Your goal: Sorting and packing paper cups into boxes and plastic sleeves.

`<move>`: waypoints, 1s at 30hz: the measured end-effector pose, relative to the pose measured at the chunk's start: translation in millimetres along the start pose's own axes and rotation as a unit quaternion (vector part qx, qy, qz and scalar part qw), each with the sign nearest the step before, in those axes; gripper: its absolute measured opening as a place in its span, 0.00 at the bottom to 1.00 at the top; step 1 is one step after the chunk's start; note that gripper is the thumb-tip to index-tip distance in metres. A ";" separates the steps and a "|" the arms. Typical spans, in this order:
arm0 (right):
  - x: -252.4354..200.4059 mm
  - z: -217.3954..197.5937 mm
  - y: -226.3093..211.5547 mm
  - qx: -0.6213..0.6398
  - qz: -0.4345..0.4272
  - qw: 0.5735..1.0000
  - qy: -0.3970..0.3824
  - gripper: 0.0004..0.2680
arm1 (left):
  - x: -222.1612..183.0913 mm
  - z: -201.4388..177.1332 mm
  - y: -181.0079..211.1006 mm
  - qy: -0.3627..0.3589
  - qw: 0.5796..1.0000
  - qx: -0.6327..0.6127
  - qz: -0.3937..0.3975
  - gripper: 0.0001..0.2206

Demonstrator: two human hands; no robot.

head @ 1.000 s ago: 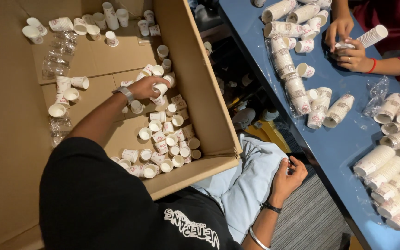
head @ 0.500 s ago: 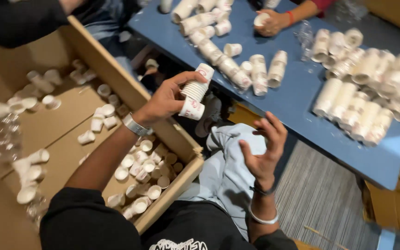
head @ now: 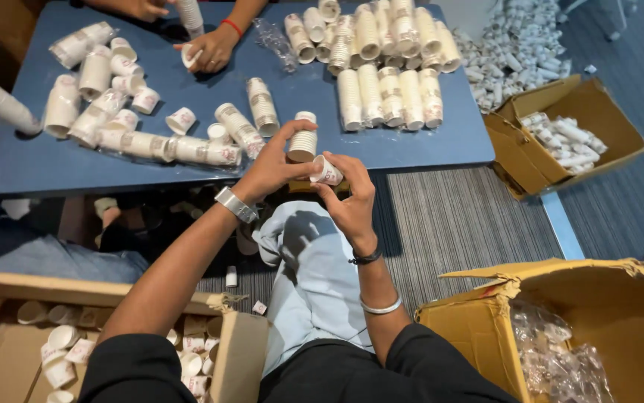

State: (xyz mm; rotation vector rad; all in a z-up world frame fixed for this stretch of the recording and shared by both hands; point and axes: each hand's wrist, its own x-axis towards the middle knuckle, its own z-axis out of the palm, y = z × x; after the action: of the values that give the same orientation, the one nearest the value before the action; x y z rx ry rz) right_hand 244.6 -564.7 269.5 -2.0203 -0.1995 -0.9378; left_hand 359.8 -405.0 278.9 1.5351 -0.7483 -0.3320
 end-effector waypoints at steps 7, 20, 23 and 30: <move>-2.2 30.7 76.0 0.062 0.134 0.989 0.017 0.19 | -12.4 -9.9 -36.2 0.043 0.983 -0.080 -0.158 0.25; -26.2 54.0 110.4 -0.233 0.049 0.970 0.050 0.20 | -11.6 -9.5 -25.3 0.050 0.964 -0.092 -0.245 0.21; -28.0 50.4 107.5 -0.219 0.048 0.973 0.051 0.22 | -11.7 -9.6 -27.3 0.034 0.959 -0.105 -0.260 0.22; -13.7 14.8 46.3 -0.041 -0.028 0.998 0.028 0.27 | -11.7 -10.0 -29.1 -0.057 0.957 -0.107 -0.262 0.23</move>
State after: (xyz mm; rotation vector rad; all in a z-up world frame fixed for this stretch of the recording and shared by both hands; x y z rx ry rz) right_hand 264.3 -578.5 225.2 -2.0698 -0.1905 -1.0534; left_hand 364.7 -391.3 249.4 1.4972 -0.3641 -0.8749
